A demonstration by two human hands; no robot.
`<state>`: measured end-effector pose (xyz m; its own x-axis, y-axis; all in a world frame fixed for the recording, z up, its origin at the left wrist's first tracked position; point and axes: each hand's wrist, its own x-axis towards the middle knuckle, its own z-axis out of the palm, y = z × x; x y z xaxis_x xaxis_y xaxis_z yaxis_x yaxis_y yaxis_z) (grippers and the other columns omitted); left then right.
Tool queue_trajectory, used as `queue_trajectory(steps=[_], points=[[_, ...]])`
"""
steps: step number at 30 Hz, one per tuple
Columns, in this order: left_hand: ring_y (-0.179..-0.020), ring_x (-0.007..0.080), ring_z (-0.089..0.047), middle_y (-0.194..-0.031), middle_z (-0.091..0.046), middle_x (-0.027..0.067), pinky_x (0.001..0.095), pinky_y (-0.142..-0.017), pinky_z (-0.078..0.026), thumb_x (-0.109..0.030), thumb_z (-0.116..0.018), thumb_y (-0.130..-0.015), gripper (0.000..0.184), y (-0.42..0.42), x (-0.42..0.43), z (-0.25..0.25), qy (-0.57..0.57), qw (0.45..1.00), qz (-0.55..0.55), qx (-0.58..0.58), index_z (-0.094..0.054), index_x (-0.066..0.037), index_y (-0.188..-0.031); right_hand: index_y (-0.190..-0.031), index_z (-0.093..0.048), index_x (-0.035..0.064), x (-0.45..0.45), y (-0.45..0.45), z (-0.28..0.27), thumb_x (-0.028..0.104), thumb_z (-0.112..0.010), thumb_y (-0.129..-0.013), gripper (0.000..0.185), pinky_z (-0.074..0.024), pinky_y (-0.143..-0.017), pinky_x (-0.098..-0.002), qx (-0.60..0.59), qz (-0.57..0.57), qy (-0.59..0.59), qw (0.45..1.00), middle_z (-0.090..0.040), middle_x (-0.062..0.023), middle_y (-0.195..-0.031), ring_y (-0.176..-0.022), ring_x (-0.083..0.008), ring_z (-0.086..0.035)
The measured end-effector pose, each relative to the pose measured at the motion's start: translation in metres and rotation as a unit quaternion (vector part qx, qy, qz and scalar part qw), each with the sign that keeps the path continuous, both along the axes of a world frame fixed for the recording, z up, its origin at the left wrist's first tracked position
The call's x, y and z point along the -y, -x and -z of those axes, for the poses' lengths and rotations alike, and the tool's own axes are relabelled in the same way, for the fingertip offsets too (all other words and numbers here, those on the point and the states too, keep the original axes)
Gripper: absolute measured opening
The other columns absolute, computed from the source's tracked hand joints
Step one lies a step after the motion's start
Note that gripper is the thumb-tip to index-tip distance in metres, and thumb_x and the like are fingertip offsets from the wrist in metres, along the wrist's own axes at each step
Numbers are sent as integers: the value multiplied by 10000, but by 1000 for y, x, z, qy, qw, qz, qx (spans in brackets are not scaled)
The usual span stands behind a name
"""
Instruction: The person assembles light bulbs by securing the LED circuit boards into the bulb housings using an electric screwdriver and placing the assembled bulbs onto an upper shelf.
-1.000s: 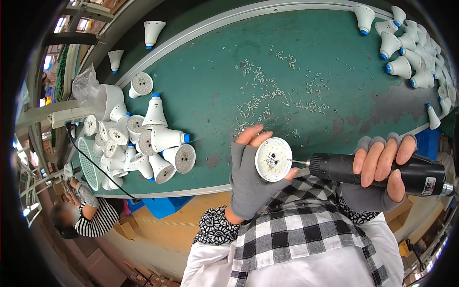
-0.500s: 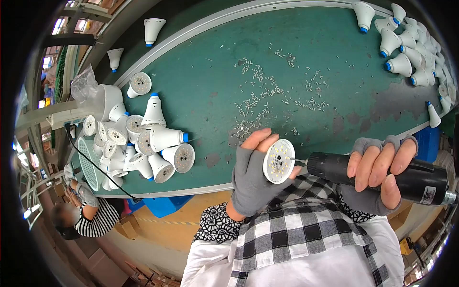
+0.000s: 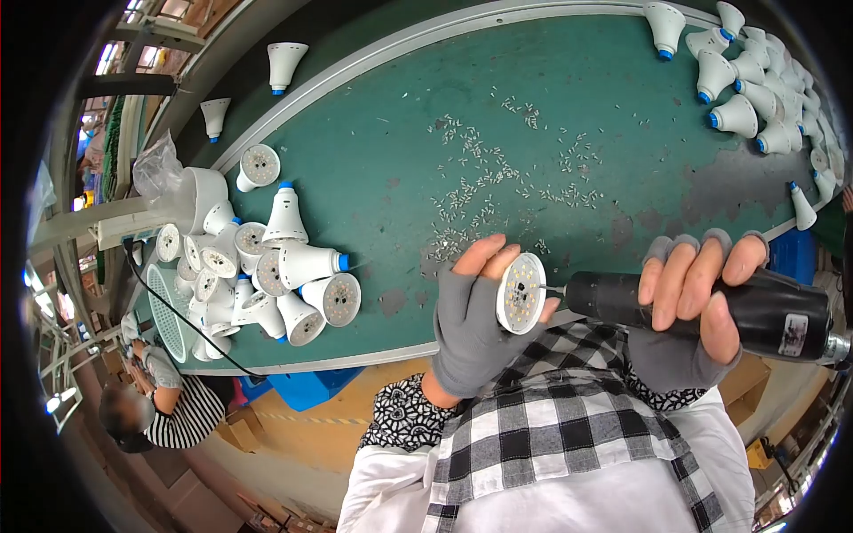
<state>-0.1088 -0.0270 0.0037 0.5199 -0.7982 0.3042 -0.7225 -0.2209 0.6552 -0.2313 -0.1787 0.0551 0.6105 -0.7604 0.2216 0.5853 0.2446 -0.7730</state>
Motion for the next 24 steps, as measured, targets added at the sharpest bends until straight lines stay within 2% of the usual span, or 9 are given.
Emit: queue_trajectory(steps=[7,10,12,15,16,17,18,21,24], points=[[-1012,292,-559,-1238,-501,147,368,-844,-488,-191,-849,-680,602,6,5,6,36,998,-33,44,-575,21,-1171,-979,-342,142,-6,-3,2,-6,-562,-894,278,-489,-629,-387,7,74,4,997,-490,-43,-716,-571,-186,-551],[-1020,288,-557,-1241,-492,144,367,-858,-485,-191,-851,-677,617,5,8,8,30,998,-20,49,-566,20,-1181,-960,-322,142,-3,-2,5,-7,-563,-895,291,-494,-616,-390,6,39,62,997,-490,-44,-714,-560,-187,-549],[-1038,283,-550,-1252,-483,147,367,-863,-484,-200,-855,-670,646,4,8,8,23,998,-15,50,-554,19,-1197,-985,-387,121,4,-3,5,-13,-542,-876,232,-475,-608,-361,33,40,55,997,-484,-32,-714,-548,-164,-524],[-1113,293,-501,-1251,-471,154,388,-907,-467,-256,-830,-630,674,-7,5,-13,3,994,-55,-99,-546,9,-1181,-980,-429,72,7,-8,-13,81,-536,-869,154,-404,-623,-289,98,128,-33,986,-433,7,-705,-573,-102,-456],[-1106,273,-502,-1283,-440,116,389,-880,-472,-368,-826,-665,740,-19,6,-7,90,947,-20,-309,-514,8,-1219,-984,-436,77,8,-6,-16,102,-550,-866,166,-394,-634,-283,125,166,-49,977,-417,16,-702,-588,-102,-447],[-1097,260,-501,-1308,-420,94,397,-854,-473,-408,-830,-669,786,-15,5,-7,196,787,-37,-584,-492,6,-1245,-986,-432,83,7,-7,-17,107,-560,-862,179,-397,-638,-282,140,172,-40,974,-413,18,-697,-588,-104,-445],[-1088,247,-501,-1334,-400,72,404,-827,-475,-449,-833,-674,832,-9,7,-8,280,540,-48,-792,-471,3,-1272,-987,-428,90,6,-7,-17,112,-570,-858,193,-400,-643,-282,155,179,-31,971,-409,20,-692,-588,-106,-444],[-1058,225,-503,-1366,-376,37,401,-743,-463,-505,-832,-667,904,0,7,-3,333,293,-14,-896,-435,-22,-1319,-1038,-397,103,-4,-7,-12,130,-676,-854,336,-479,-634,-345,147,130,-16,980,-526,-45,-742,-593,-172,-555],[-1072,230,-499,-1350,-371,39,375,-708,-471,-622,-737,-725,915,4,6,-3,375,229,14,-898,-438,4,-1322,-1032,-366,110,-13,-10,-8,156,-688,-861,368,-488,-609,-366,180,164,14,970,-537,-58,-768,-586,-187,-568]])
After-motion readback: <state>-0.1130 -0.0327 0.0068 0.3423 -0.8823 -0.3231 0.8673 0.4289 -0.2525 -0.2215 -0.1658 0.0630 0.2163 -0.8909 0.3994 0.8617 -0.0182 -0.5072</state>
